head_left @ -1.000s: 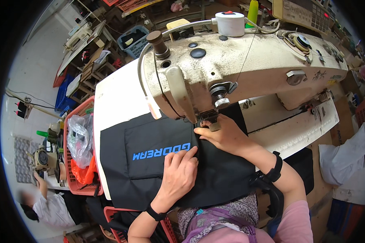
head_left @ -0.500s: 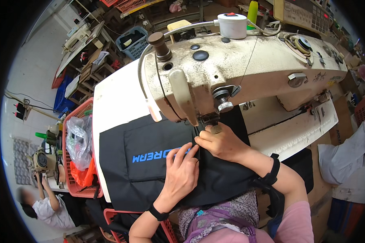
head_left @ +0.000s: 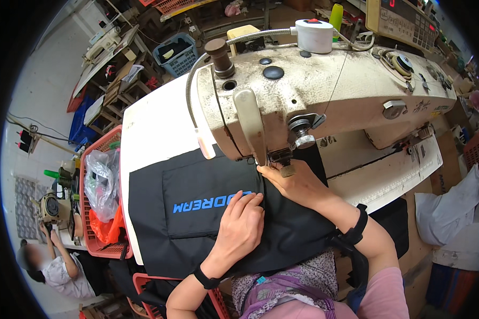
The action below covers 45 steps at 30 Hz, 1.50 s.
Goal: Sewing a black fabric bag with the logo 'GODREAM' using an industrial sewing machine.
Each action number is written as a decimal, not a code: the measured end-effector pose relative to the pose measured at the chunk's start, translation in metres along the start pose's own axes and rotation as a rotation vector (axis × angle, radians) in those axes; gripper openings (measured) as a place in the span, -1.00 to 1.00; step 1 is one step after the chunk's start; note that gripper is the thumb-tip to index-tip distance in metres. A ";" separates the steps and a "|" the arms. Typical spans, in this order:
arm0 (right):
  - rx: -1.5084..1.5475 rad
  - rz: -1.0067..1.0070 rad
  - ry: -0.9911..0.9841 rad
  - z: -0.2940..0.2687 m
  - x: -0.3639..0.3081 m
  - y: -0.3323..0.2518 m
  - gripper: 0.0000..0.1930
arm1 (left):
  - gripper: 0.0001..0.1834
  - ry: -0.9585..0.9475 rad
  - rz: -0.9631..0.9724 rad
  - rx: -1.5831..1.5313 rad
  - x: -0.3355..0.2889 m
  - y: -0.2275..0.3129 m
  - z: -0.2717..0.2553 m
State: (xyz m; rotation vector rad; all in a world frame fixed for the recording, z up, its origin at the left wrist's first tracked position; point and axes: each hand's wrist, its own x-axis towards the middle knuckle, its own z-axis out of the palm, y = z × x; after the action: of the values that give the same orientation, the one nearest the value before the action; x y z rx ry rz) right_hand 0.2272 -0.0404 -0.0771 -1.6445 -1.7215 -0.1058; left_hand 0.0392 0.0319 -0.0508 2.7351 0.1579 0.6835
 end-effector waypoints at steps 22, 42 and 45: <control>-0.180 -0.130 -0.190 -0.004 -0.005 0.000 -0.71 | -0.77 0.002 0.022 -0.043 0.001 -0.002 -0.006; -0.105 -0.055 -0.142 -0.011 -0.006 -0.002 -0.73 | -0.82 -0.104 -0.042 0.032 0.002 0.011 -0.002; -0.112 -0.051 -0.135 -0.014 -0.006 -0.004 -0.72 | -0.83 -0.094 -0.050 0.042 0.001 0.012 0.000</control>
State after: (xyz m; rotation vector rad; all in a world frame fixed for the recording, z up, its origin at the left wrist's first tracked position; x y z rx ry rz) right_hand 0.2290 -0.0530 -0.0687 -1.7236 -1.8898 -0.1194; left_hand 0.0405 0.0209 -0.0461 2.7861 0.2201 0.5430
